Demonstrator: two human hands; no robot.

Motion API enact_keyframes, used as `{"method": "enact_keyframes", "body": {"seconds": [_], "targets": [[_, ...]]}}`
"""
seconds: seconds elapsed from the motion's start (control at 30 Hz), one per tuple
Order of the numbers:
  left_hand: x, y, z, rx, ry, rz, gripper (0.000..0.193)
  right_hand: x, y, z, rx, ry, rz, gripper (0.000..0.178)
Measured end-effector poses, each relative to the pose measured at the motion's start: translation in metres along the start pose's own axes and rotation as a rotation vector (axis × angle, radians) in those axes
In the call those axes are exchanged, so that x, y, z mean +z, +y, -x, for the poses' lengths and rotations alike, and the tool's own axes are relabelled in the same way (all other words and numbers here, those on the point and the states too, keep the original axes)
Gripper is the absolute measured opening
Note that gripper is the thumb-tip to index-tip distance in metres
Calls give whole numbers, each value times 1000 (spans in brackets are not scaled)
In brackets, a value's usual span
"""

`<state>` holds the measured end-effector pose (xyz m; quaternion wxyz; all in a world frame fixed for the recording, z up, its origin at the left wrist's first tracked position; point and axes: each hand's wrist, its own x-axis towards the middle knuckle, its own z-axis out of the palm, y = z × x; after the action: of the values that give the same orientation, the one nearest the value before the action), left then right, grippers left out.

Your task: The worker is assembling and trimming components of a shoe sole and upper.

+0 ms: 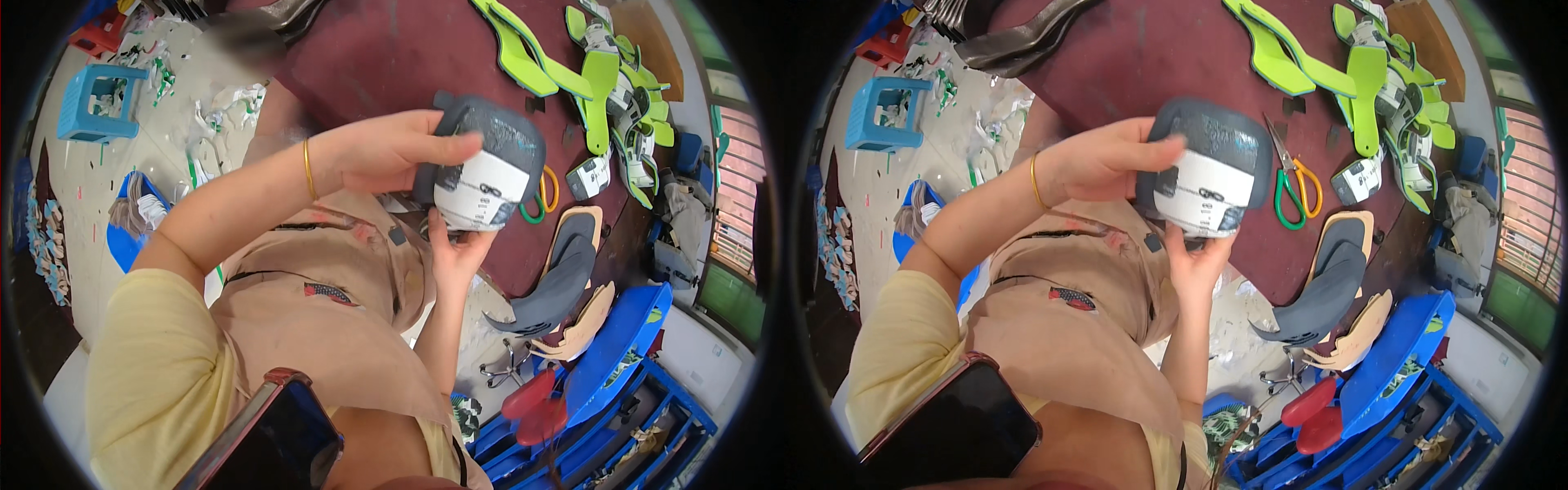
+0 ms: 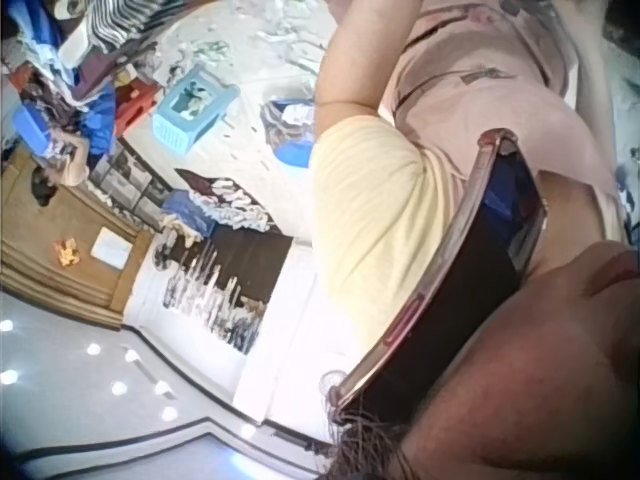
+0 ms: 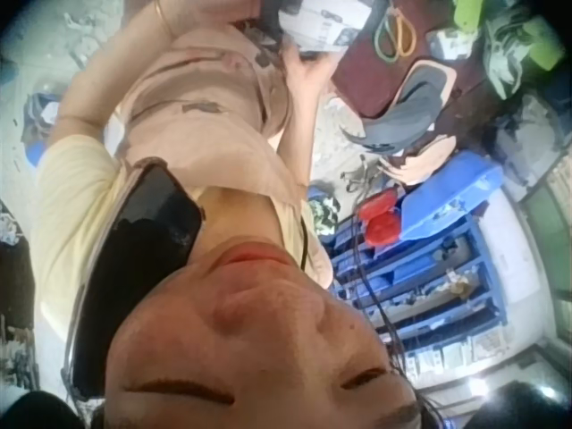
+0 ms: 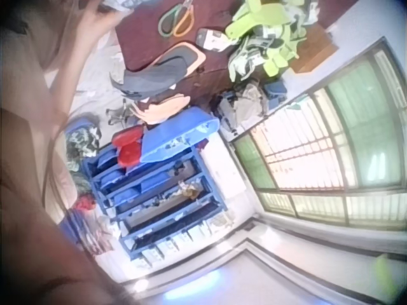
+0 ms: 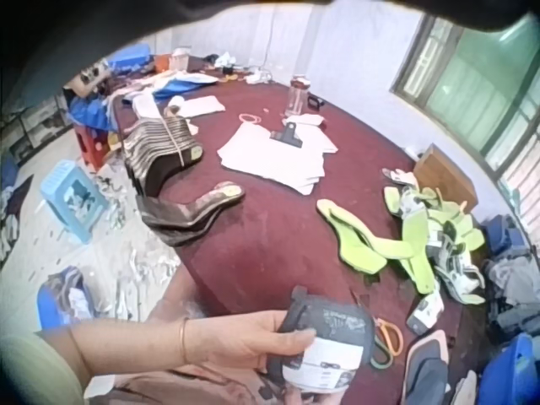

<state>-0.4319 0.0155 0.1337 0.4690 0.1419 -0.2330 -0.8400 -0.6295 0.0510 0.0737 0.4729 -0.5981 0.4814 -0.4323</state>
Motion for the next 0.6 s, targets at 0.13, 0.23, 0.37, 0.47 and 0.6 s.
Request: {"method": "enact_keyframes", "body": {"seconds": [0.13,0.23,0.37,0.47,0.6], "targets": [[-12,14,-8,-16,125,-23,38,-12,-13,-11,16,-194,-117,57],[-21,24,-12,-25,70,59,37,-30,-14,-24,60,-144,-432,52],[-25,33,-21,-109,116,165,36,-34,-21,-53,-55,-123,-312,45],[-29,37,-26,-153,86,237,35,-45,-14,-72,19,-411,-362,37],[-34,38,-31,-174,180,261,32,-28,-23,-78,79,-488,-517,29]]}}
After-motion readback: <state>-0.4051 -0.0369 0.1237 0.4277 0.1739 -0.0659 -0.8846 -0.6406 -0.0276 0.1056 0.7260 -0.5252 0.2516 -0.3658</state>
